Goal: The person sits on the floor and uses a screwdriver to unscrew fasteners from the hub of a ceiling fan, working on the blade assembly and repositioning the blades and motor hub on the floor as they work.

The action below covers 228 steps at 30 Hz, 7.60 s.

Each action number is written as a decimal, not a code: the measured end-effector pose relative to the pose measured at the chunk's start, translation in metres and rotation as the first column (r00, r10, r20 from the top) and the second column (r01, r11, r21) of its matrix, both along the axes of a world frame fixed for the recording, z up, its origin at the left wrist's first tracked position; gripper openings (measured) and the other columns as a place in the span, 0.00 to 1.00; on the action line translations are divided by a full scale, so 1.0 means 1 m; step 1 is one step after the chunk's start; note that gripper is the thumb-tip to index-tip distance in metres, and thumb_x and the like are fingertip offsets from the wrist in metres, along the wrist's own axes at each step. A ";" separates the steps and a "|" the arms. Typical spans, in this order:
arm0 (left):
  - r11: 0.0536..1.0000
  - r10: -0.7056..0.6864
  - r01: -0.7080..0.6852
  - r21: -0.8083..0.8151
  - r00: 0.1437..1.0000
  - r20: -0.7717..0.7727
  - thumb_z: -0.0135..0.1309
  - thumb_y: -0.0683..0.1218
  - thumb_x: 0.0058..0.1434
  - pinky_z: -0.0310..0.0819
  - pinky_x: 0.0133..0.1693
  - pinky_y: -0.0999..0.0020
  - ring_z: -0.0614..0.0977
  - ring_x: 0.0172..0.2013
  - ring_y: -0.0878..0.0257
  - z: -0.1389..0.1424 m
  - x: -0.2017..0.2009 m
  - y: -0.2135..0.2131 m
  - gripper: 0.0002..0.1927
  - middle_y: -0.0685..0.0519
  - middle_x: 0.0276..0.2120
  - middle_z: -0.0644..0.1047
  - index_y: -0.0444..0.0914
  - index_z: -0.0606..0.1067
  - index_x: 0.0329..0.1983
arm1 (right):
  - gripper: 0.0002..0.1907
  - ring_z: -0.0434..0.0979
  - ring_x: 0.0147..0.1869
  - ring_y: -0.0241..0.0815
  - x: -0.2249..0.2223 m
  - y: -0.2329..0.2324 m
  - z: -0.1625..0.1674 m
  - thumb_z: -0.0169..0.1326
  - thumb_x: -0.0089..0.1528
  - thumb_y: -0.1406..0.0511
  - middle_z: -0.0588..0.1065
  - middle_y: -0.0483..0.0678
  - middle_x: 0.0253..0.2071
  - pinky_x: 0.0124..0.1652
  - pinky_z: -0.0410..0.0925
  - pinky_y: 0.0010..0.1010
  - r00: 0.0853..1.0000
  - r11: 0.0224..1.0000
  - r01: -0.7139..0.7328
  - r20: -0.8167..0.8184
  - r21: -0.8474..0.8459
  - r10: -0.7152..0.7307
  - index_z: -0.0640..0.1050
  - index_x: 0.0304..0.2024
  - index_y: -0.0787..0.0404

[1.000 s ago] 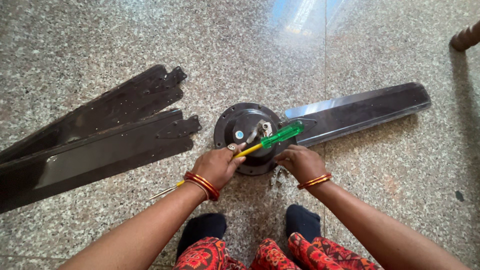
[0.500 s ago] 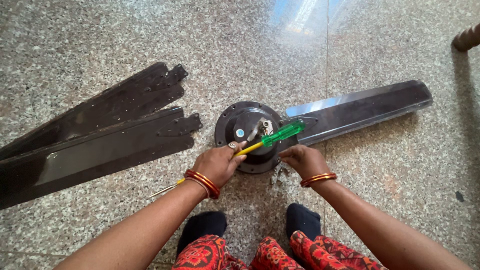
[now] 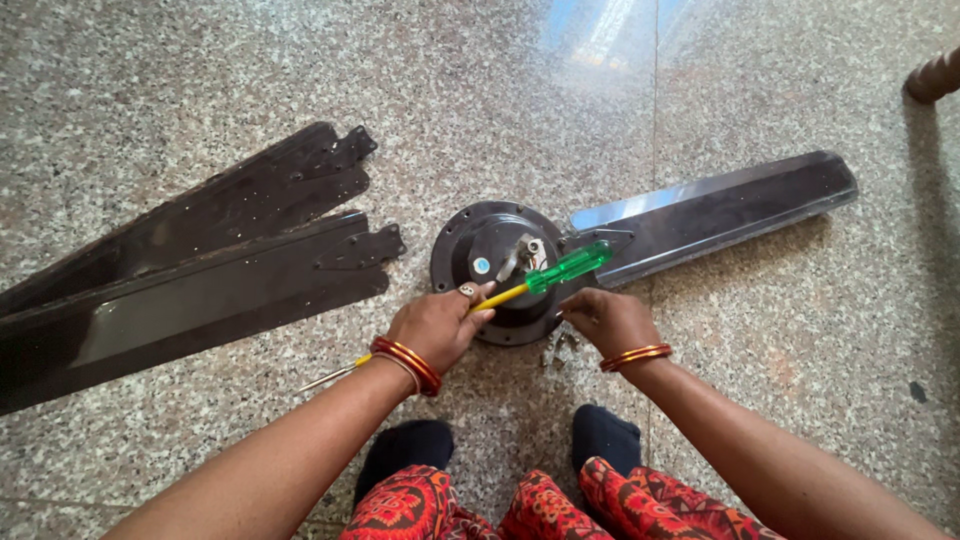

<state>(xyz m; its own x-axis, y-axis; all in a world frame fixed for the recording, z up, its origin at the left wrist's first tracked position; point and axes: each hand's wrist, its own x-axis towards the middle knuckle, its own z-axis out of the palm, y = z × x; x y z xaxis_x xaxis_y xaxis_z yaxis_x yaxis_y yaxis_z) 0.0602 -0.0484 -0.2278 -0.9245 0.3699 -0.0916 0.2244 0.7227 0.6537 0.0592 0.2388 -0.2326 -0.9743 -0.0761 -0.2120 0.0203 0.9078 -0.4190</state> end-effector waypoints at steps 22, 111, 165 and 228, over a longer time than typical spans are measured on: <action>0.998 0.025 -0.024 0.050 1.000 0.000 0.50 0.58 0.66 0.75 0.35 0.47 0.83 0.33 0.45 0.005 0.004 0.001 0.19 0.46 0.31 0.82 0.52 0.76 0.58 | 0.09 0.85 0.40 0.44 0.004 -0.001 0.007 0.62 0.58 0.58 0.83 0.45 0.41 0.41 0.75 0.37 0.988 0.989 -0.119 -0.084 0.086 0.126 0.86 0.40 0.50; 1.000 0.024 -0.025 0.008 0.998 0.063 0.49 0.58 0.66 0.76 0.36 0.47 0.83 0.34 0.45 0.015 0.004 -0.001 0.20 0.45 0.32 0.82 0.53 0.75 0.61 | 0.17 0.80 0.34 0.35 -0.004 0.012 -0.049 0.70 0.54 0.60 0.82 0.46 0.31 0.36 0.72 0.30 0.980 0.961 0.154 0.159 -0.229 -0.120 0.82 0.42 0.57; 0.999 -0.031 0.032 -0.018 0.999 0.030 0.48 0.60 0.66 0.77 0.37 0.46 0.83 0.36 0.44 0.020 0.008 0.008 0.18 0.48 0.35 0.82 0.55 0.76 0.56 | 0.10 0.83 0.55 0.51 0.004 -0.055 -0.007 0.45 0.69 0.59 0.80 0.52 0.56 0.48 0.76 0.44 0.770 0.154 0.633 0.637 -0.758 -0.034 0.69 0.51 0.52; 0.999 -0.027 0.029 -0.017 0.993 0.117 0.54 0.55 0.63 0.78 0.45 0.55 0.84 0.44 0.53 0.032 0.008 0.007 0.23 0.58 0.45 0.82 0.55 0.72 0.62 | 0.09 0.83 0.55 0.41 0.009 0.025 0.103 0.47 0.69 0.68 0.81 0.50 0.48 0.41 0.80 0.29 0.985 0.847 0.043 -0.120 -0.530 -0.125 0.65 0.51 0.57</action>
